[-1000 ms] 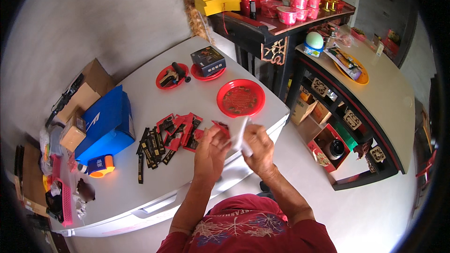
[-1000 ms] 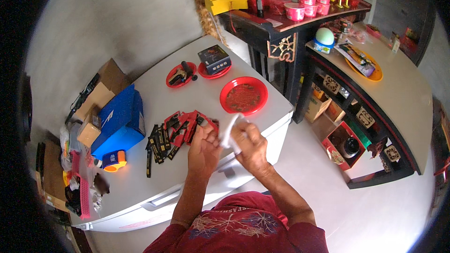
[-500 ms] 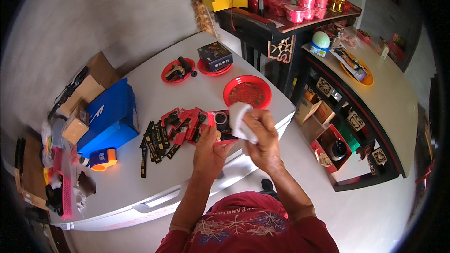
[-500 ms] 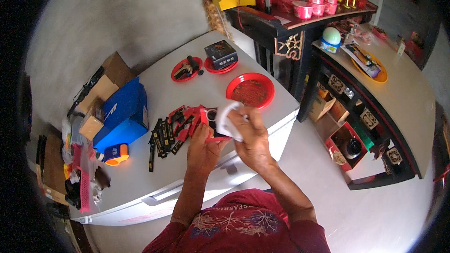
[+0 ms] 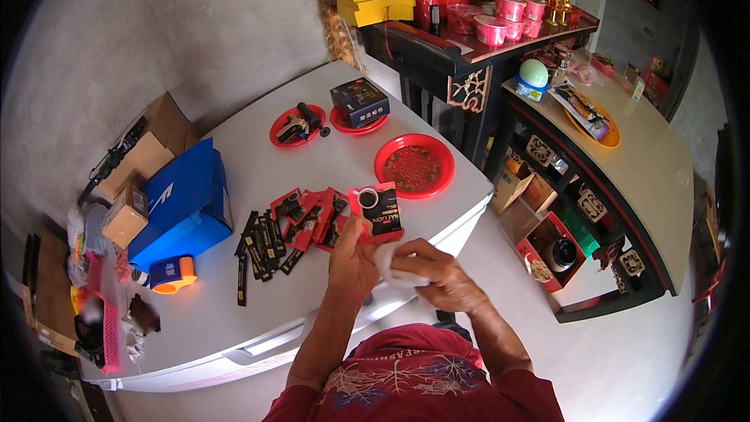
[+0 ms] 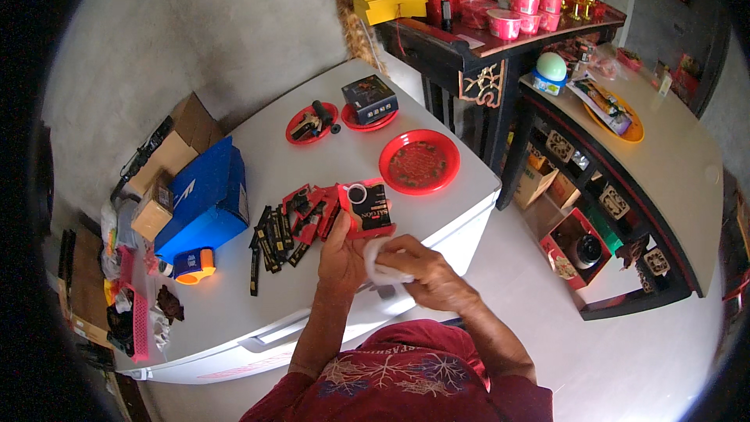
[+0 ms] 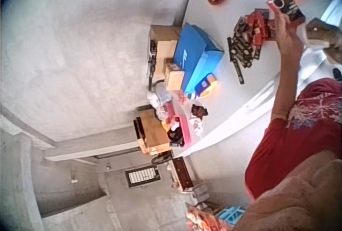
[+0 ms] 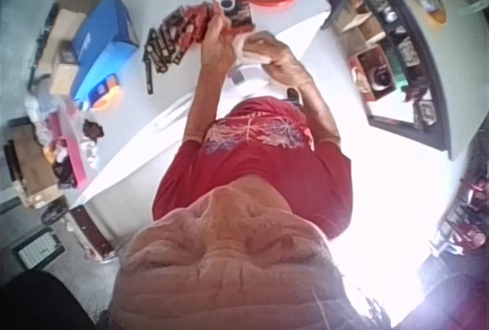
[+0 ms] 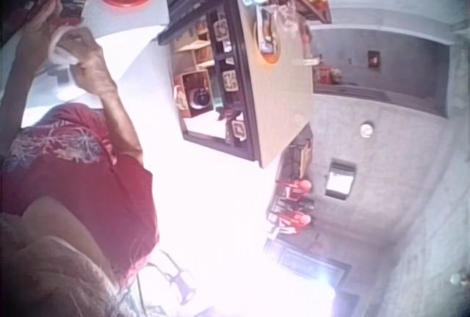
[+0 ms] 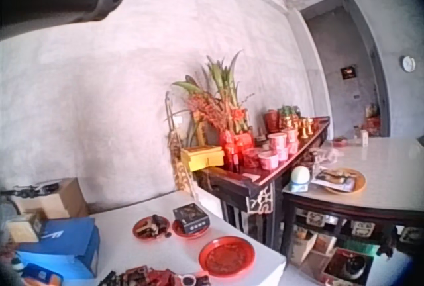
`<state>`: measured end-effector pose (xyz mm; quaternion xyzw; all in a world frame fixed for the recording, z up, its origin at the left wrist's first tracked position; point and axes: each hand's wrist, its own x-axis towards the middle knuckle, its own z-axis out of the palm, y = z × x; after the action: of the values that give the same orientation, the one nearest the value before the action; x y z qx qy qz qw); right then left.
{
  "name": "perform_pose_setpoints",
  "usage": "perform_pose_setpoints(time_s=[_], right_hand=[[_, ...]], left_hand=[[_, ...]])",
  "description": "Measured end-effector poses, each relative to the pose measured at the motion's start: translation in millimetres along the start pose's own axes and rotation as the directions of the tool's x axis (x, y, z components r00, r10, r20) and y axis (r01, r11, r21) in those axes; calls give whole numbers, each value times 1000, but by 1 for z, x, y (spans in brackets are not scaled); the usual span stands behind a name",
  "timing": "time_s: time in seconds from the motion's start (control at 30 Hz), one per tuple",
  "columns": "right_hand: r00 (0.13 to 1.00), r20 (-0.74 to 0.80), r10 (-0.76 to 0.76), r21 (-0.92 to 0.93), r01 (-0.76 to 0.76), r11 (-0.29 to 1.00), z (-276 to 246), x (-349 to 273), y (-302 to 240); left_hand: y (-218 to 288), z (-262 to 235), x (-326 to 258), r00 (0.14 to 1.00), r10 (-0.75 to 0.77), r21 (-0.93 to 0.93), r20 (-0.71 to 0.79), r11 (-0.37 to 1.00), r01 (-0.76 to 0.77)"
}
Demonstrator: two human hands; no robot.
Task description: The person wipes the surface of a red plastic plate with a white cloth, then wipes several small rectangular packages and places them on the plate. The person repeats this process for multiple packages on a white table.
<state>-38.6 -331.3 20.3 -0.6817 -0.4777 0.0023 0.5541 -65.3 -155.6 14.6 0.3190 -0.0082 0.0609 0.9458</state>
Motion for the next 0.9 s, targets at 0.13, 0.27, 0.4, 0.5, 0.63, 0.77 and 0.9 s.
perform_pose_setpoints(time_s=[0.13, 0.27, 0.4, 0.5, 0.63, 0.77, 0.9], right_hand=[[930, -360, 74, -64, -104, 993, -13, 15, 1], [903, -421, -80, -255, -34, 966, 11, 38, 28], [957, -282, 73, -117, -110, 987, 26, 24, 29], [993, 24, 119, 126, -121, 985, 18, 7, 38], [992, 51, 114, 221, -123, 967, 1, -6, 45], [948, -199, 249, 117, -229, 966, -34, -3, 53], [908, -303, 289, 38, -291, 956, -62, -5, 81]], left_hand=[[-2, -1, 1, 1000, 10, -57, 6, 998, -10], [-12, -9, 4, 975, 27, -239, 219, 971, 27], [-7, -1, 7, 992, 14, -108, -125, 994, -27], [-4, -19, 11, 987, 150, 108, -59, 984, -143], [-5, -16, 19, 967, 162, 73, -198, 986, -150], [-5, -13, 44, 943, 270, 461, -195, 874, -155], [-14, -9, 86, 859, 509, 735, -54, 603, -311]])
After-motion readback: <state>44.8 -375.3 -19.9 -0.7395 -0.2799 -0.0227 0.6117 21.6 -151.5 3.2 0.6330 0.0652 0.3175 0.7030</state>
